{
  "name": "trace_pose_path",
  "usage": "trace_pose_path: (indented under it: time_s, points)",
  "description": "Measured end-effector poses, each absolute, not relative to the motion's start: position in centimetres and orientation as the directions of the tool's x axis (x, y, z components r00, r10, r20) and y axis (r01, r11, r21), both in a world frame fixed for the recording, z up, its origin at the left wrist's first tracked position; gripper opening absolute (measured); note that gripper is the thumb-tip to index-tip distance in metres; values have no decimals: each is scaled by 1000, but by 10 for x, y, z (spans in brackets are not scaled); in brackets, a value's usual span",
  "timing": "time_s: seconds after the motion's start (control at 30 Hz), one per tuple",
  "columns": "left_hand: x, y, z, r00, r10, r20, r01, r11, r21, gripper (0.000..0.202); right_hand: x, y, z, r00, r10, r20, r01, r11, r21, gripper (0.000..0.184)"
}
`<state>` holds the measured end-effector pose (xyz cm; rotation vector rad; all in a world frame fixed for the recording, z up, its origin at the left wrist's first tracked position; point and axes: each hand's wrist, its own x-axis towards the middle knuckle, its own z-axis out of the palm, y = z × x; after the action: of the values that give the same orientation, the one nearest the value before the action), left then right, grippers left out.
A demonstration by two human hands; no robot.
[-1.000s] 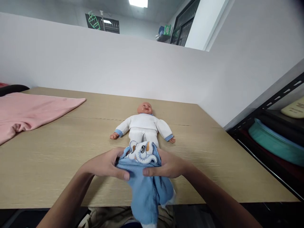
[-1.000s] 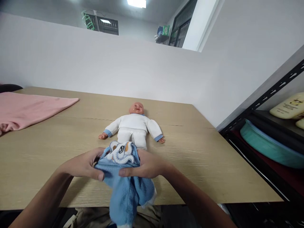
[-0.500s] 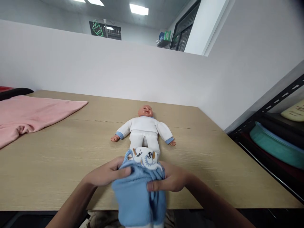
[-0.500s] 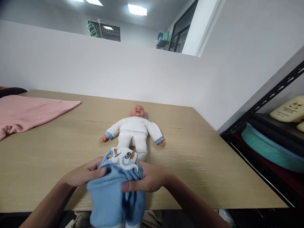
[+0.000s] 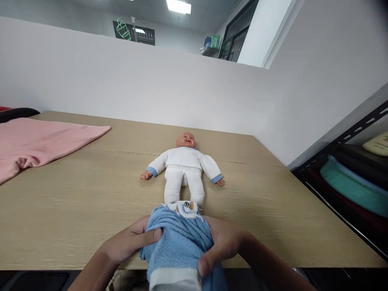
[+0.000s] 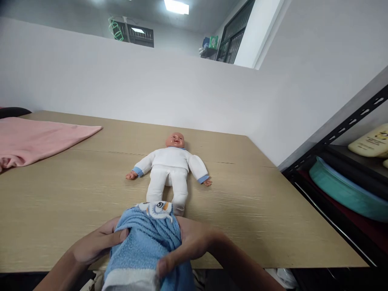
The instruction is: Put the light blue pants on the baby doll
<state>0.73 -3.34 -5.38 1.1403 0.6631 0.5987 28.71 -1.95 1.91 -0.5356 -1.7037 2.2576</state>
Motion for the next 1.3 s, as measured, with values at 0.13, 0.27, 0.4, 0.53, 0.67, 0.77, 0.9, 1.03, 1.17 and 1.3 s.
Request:
trace_pose_path:
  time_s: [0.13, 0.27, 0.4, 0.53, 0.67, 0.77, 0.9, 1.03, 1.17, 1.3]
  points:
    - [17, -41, -36, 777, 625, -66, -115, 245, 963, 79, 276, -26, 34, -870, 475, -130, -6, -274, -962, 86]
    - [30, -54, -23, 729, 679, -89, -34, 166, 986, 84, 270, -46, 25, -665, 737, -119, 32, -132, -991, 58]
    - [40, -63, -26, 381, 913, -145, 124, 105, 987, 41, 264, -62, 12, -296, 954, 55, 356, 164, -920, 29]
    - [45, -65, -29, 270, 961, -68, 215, 9, 977, 33, 257, -63, 16, -239, 971, 0, 721, 178, -670, 10]
    - [46, -65, -24, 256, 961, -104, 424, -15, 906, 31, 252, -56, 25, -279, 947, -157, 830, 156, -535, 23]
    - [47, -66, -23, 252, 951, -178, 565, 4, 825, 27, 250, -52, 27, -296, 934, -198, 855, 167, -490, 24]
    - [47, -65, -32, 308, 916, -257, 677, -21, 736, 32, 250, -52, 23, -337, 905, -258, 896, 224, -385, 25]
    - [49, -62, -46, 299, 911, -285, 746, -37, 665, 42, 250, -54, 19, -333, 895, -297, 909, 221, -354, 28]
    - [47, -61, -56, 303, 931, -203, 744, -97, 661, 52, 253, -55, 18, -334, 889, -314, 895, 194, -402, 29]
    - [44, -62, -65, 295, 955, -10, 736, -221, 640, 44, 257, -54, 13, -327, 904, -275, 860, 164, -483, 31]
